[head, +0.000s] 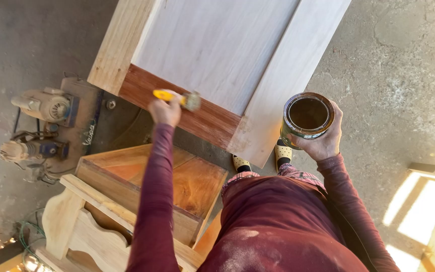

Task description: Varnish a wooden door or panel using a brush and a can of varnish.

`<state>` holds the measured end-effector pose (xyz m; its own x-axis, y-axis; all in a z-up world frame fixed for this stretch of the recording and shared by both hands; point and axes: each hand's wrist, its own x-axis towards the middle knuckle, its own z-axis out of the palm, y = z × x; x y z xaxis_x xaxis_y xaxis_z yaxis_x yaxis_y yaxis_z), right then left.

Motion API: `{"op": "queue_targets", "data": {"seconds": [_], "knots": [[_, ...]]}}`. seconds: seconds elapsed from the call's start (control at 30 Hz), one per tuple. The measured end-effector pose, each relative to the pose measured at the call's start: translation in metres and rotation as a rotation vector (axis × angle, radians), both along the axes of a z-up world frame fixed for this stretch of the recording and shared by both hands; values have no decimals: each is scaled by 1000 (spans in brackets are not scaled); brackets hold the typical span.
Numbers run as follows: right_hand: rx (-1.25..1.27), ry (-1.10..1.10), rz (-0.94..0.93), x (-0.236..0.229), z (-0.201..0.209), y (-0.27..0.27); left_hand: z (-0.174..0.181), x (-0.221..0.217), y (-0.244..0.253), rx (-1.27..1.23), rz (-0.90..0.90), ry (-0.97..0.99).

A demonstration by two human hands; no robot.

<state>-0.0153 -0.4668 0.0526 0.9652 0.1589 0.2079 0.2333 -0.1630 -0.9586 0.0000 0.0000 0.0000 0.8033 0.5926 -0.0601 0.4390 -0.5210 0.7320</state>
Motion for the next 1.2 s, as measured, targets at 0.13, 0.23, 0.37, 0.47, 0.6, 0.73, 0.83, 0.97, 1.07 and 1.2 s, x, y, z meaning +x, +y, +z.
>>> {"op": "queue_targets", "data": {"seconds": [0.13, 0.23, 0.37, 0.47, 0.6, 0.73, 0.83, 0.97, 1.07, 1.2], "knots": [[-40, -7, -32, -3, -4, -1, -1, 22, 64, 136, 109, -5], [-85, -17, -68, 0, 2, 1, -21, 22, 80, 112, 119, -107], [-99, -12, -78, -5, 0, 4, -14, -30, 6, 462, -188, -48], [-65, -21, -58, 1, -6, 15, -8, -73, -44, 446, -362, -70], [-91, -32, -23, 5, -6, 27, 50, -77, -69, -153, -397, 147], [14, 7, 50, 2, 3, 38, 31, -42, 7, -93, -130, 132], [-62, 53, 6, -6, 14, 40, 1, -9, 71, -28, -24, 23], [-76, 52, -18, -24, 6, 30, 1, 30, 129, 54, 50, -63], [-40, 21, -58, -33, 10, 26, -5, 43, 165, 177, 41, -101], [-215, 150, -93, -34, 13, 17, -42, 39, 158, 315, -64, -267]]}}
